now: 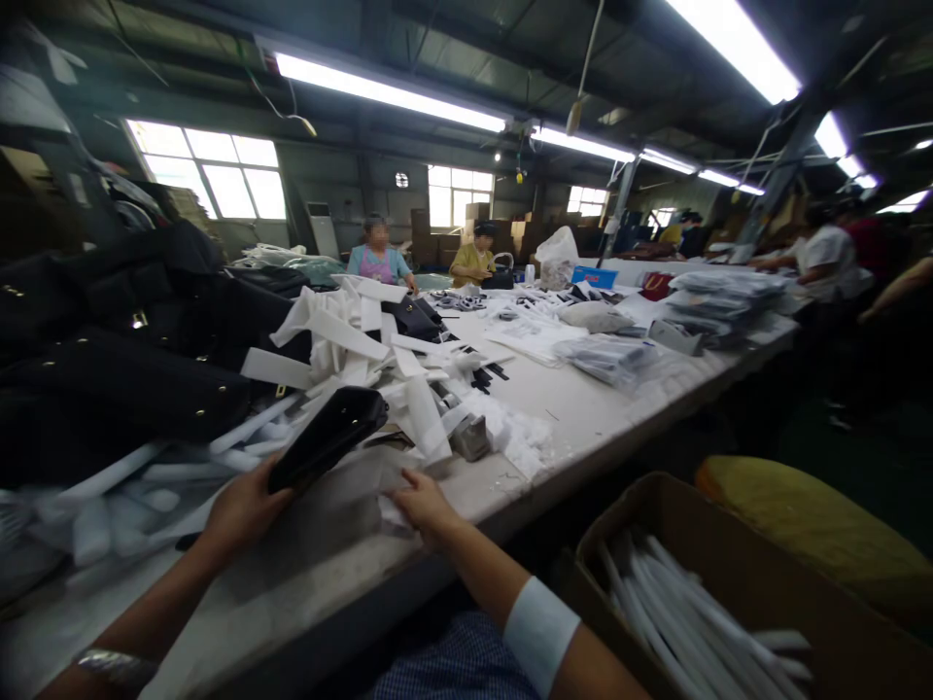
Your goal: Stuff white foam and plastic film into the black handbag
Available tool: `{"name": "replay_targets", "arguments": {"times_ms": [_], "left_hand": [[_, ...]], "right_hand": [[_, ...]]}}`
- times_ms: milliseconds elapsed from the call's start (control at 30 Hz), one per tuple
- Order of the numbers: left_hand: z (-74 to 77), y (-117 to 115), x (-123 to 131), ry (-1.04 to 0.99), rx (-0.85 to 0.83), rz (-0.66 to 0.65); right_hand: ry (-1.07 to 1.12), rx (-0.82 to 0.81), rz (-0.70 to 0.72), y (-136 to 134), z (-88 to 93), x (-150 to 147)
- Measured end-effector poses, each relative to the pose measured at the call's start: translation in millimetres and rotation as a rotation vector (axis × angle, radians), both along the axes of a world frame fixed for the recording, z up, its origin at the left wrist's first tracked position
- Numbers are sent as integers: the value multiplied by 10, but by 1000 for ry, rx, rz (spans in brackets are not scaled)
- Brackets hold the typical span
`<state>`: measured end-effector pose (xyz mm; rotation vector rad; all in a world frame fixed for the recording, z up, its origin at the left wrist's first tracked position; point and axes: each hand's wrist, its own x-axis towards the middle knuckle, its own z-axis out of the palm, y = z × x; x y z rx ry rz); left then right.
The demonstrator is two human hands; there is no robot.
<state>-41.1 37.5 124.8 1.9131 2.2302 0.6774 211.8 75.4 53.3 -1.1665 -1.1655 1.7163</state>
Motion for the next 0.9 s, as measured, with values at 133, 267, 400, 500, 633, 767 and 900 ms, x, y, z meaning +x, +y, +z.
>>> {"name": "replay_targets", "arguments": {"times_ms": [133, 267, 400, 500, 633, 767, 900], "left_hand": [[52, -12, -96, -63, 12, 1], [28, -105, -132, -100, 30, 2], [2, -151, -146, -132, 38, 18], [10, -167, -141, -155, 50, 28], [26, -195, -122, -175, 47, 30], [30, -204, -114, -178, 48, 33], [37, -188, -128, -183, 48, 25]], "right_hand": [[83, -54, 107, -8, 4, -521], [129, 8, 260, -125, 51, -676], [41, 216, 365, -341, 12, -397], [-405, 692, 507, -397, -91, -274], [-776, 970, 523, -217, -202, -413], [-765, 899, 528, -59, -125, -550], [-727, 716, 462, -280, -3, -534]]}}
